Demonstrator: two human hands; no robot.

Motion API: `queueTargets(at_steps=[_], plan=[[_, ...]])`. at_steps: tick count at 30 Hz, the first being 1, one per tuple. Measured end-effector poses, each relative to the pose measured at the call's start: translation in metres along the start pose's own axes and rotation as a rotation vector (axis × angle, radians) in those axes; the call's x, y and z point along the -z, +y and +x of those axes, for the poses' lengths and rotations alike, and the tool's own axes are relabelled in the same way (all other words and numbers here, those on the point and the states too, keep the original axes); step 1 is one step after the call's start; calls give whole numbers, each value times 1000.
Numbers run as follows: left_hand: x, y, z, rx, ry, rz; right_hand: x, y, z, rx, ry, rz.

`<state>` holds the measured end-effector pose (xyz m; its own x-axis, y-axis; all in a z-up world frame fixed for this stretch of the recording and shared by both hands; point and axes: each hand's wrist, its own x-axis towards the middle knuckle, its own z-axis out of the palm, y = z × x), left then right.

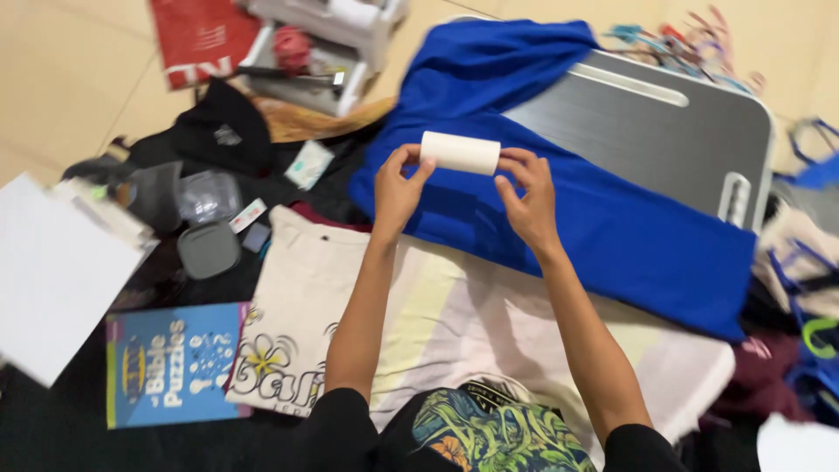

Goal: Folding a blue garment and using a lint roller on both a blue garment and a maroon t-shirt.

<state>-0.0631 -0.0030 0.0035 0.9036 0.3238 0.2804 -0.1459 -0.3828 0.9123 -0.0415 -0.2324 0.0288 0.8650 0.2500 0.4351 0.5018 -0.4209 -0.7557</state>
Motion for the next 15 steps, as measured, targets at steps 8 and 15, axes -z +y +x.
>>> queueTargets(at_steps=[8, 15], plan=[[-140, 49, -49, 178, -393, -431, 104, 75, -84, -557, -269, 589], [-263, 69, -107, -66, -390, -276, 198, 123, -153, -364, -41, 49]])
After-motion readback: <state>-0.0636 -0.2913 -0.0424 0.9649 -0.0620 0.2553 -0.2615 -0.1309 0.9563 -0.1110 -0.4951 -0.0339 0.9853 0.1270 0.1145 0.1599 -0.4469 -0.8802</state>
